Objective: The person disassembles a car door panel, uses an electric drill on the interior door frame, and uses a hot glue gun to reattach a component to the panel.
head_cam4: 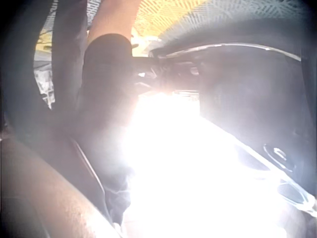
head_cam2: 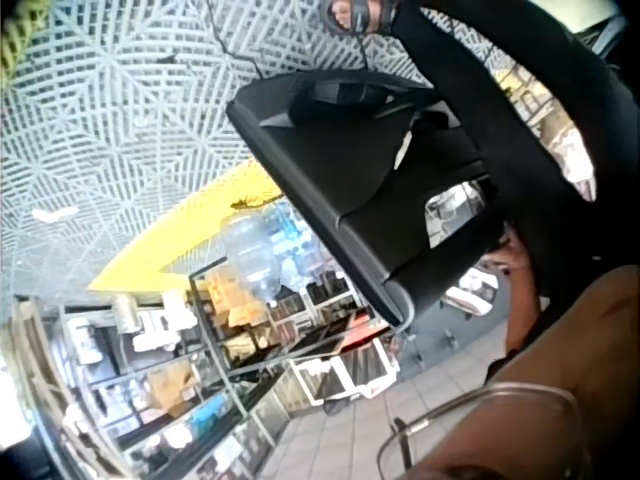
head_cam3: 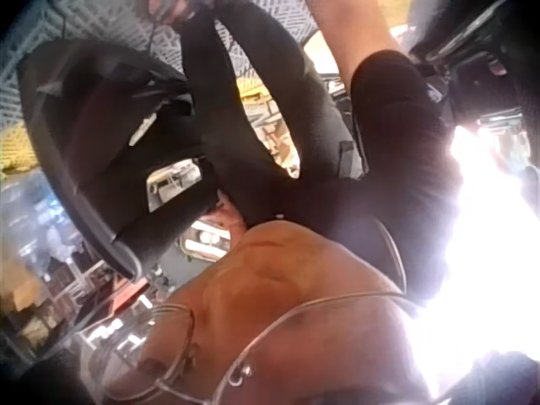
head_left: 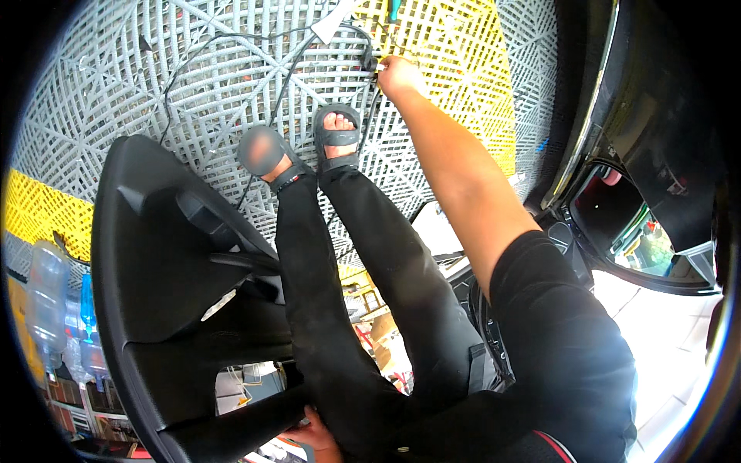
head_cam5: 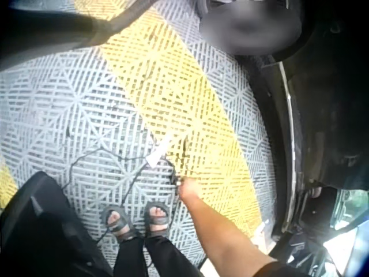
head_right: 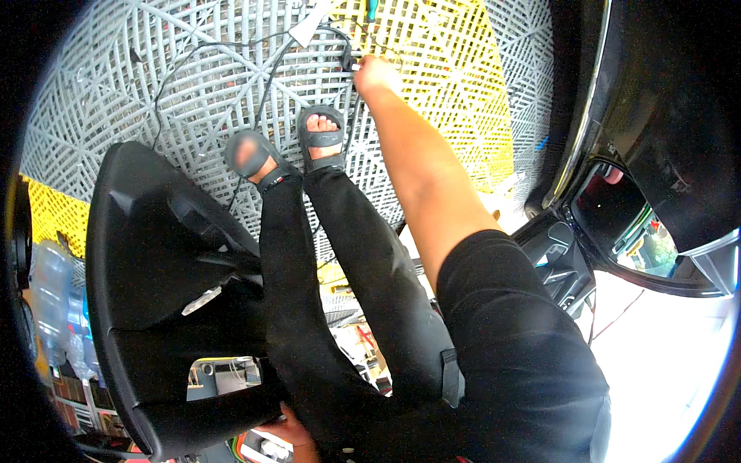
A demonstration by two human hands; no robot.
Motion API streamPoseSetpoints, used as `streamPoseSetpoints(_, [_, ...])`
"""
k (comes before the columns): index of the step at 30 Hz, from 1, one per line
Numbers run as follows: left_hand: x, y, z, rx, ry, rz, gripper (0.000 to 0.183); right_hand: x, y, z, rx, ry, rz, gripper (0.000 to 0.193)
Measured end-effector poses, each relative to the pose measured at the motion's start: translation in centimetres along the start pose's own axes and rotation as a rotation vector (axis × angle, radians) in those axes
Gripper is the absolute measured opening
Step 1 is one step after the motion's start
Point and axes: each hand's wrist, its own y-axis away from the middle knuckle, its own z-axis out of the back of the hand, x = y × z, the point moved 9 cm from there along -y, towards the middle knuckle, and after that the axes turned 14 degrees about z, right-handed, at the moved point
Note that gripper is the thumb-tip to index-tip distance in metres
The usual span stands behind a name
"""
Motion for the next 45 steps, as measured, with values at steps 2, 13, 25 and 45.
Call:
streamPoseSetpoints(2, [-0.2,-0.1,-0.4,-0.006,0.028,0.039,0.101,-2.5,0.1,0.8,-0.063,-0.084,-0.156,0.034])
streamPoseSetpoints(13, [-2.0,-1.9,-1.7,0.004,0.082,0.119,0.077,-17.5,-5.4,-4.9,0.051,-0.473,-0.525,0.055])
streamPoseSetpoints(25, [-1.7,-1.9,-0.4,-0.040,0.055,0.046,0.089,-10.3,1.0,-6.3,-0.520,-1.258,-0.560,0.041])
streamPoseSetpoints(45, [-2.0,-2.8,-1.3,-0.005,0.069,-0.064,0.081,-8.6,6.6,4.0,-0.897,-0.708,-0.283,0.049])
